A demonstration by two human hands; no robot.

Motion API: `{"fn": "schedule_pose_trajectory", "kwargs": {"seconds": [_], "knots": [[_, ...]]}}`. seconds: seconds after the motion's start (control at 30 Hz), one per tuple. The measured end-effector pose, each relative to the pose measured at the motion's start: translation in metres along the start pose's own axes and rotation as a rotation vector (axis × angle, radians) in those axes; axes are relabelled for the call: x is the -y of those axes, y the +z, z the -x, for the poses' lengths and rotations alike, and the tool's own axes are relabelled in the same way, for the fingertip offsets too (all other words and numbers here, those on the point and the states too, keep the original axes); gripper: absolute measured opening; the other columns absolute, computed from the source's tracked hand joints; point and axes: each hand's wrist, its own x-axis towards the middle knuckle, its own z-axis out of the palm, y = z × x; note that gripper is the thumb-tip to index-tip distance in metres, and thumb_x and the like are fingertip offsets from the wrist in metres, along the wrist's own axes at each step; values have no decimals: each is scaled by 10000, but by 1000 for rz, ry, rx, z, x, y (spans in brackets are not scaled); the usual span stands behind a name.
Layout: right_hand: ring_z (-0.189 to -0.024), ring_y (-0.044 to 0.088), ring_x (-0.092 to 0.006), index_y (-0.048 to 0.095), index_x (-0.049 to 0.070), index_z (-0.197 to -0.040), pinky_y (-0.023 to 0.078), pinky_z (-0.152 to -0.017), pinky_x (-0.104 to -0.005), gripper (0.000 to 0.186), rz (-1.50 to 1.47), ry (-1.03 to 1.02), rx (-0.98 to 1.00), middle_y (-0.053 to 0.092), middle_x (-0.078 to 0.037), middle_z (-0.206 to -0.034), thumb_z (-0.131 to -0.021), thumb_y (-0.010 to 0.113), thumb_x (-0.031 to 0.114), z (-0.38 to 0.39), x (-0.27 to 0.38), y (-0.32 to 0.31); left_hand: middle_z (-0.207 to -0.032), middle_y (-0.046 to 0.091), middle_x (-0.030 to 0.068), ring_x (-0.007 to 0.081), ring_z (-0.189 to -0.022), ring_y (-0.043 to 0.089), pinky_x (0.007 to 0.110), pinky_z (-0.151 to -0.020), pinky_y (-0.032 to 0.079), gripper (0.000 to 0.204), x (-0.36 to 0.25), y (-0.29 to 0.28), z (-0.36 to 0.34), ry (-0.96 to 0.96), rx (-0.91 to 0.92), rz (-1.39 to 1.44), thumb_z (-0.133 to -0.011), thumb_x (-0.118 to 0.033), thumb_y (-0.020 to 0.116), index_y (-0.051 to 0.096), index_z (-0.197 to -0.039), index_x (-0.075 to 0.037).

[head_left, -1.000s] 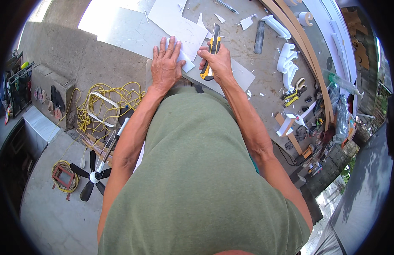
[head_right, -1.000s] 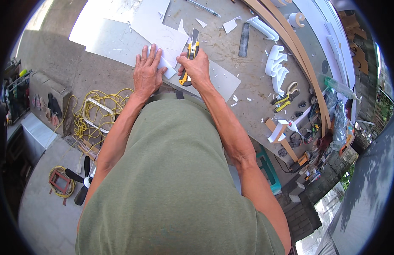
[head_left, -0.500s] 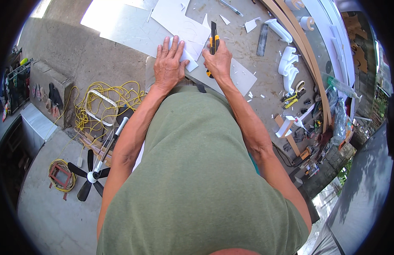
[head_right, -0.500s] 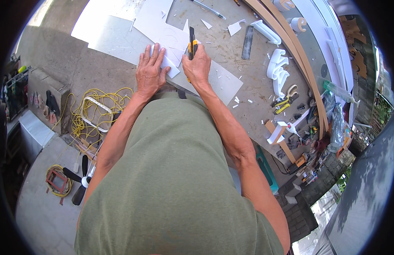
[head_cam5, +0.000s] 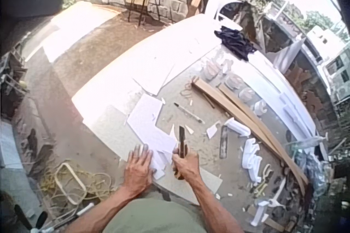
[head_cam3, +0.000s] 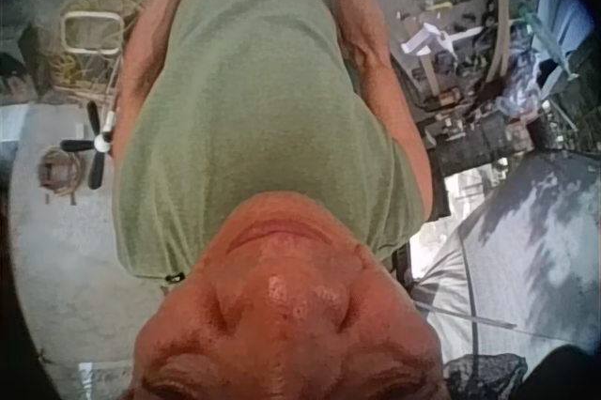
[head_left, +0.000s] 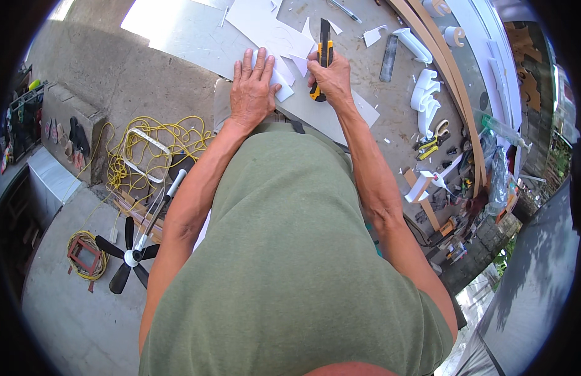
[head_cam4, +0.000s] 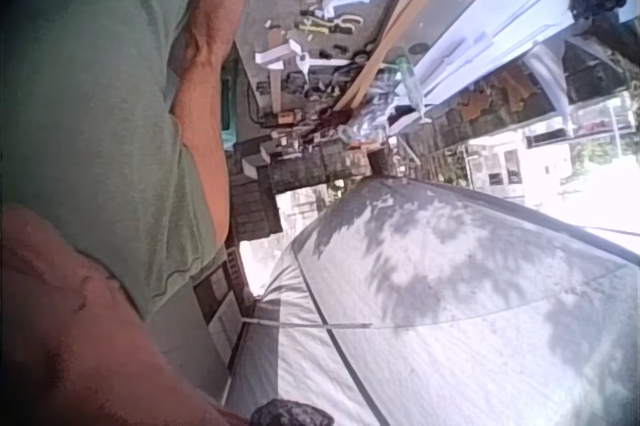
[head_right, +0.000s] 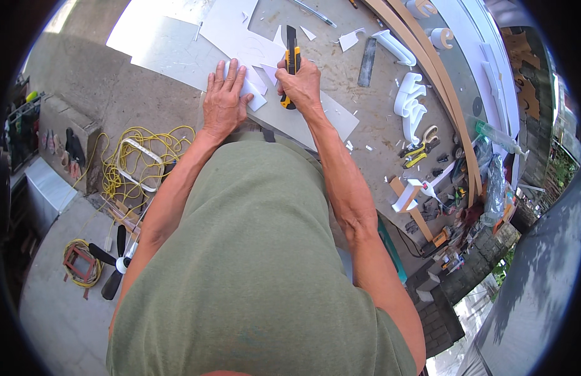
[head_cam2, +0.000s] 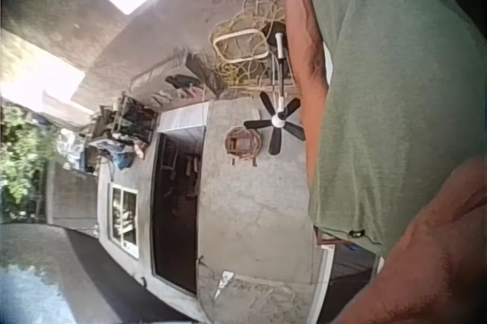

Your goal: Cutting and assembling dimensional letters from foam board for a sign.

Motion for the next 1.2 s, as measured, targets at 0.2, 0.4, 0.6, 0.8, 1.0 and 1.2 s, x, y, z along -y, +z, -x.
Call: {"fn": "schedule_pose_trajectory", "kwargs": {"seconds": [0.2,0.4,0.6,0.8,1.0,1.2], "knots": [[-526,628,-130,581,3,-1088,548,-479,-306,283,143,29,-251,622,-46,-722,-912,750,146,3,0,-80,-1637,394,148,383,-1534,299,570,-1226,265,680,6,-2,3,14,-4,71,-910,-265,717,497,-1527,-83],[-595,647,-144,504,29,-1100,578,-519,-318,314,-225,210,-15,629,-78,-839,-1042,597,323,50,16,-101,-1525,528,169,348,-1442,456,475,-1177,381,581,3,-15,-4,-7,-177,194,-916,-180,723,569,-1469,-87],[-594,646,-153,525,12,-1288,592,-521,-332,387,-483,283,186,633,-81,-848,-1097,511,348,82,33,-78,-1105,778,118,208,-990,752,298,-855,597,355,-23,-44,-31,-257,-20,746,-974,-127,701,686,-1311,-16],[-588,607,-124,545,28,-1244,551,-499,-306,368,-415,291,200,603,-55,-790,-1096,513,363,98,28,-60,-1040,788,92,127,-867,743,254,-715,579,327,-18,-45,-33,-415,78,900,-1004,-154,676,696,-1303,-25],[-632,596,-112,514,30,-1276,551,-530,-288,322,-445,268,227,589,-45,-822,-1099,513,300,107,19,-49,-938,793,83,98,-740,708,251,-684,562,312,-8,-39,-24,-462,35,957,-983,-128,672,715,-1263,2],[-685,610,-106,495,43,-1281,573,-581,-285,295,-456,208,284,596,-47,-877,-1096,527,270,109,14,-47,-949,792,84,85,-737,684,246,-692,557,326,-8,-37,-23,-476,72,985,-985,-120,666,702,-1284,5]]}}
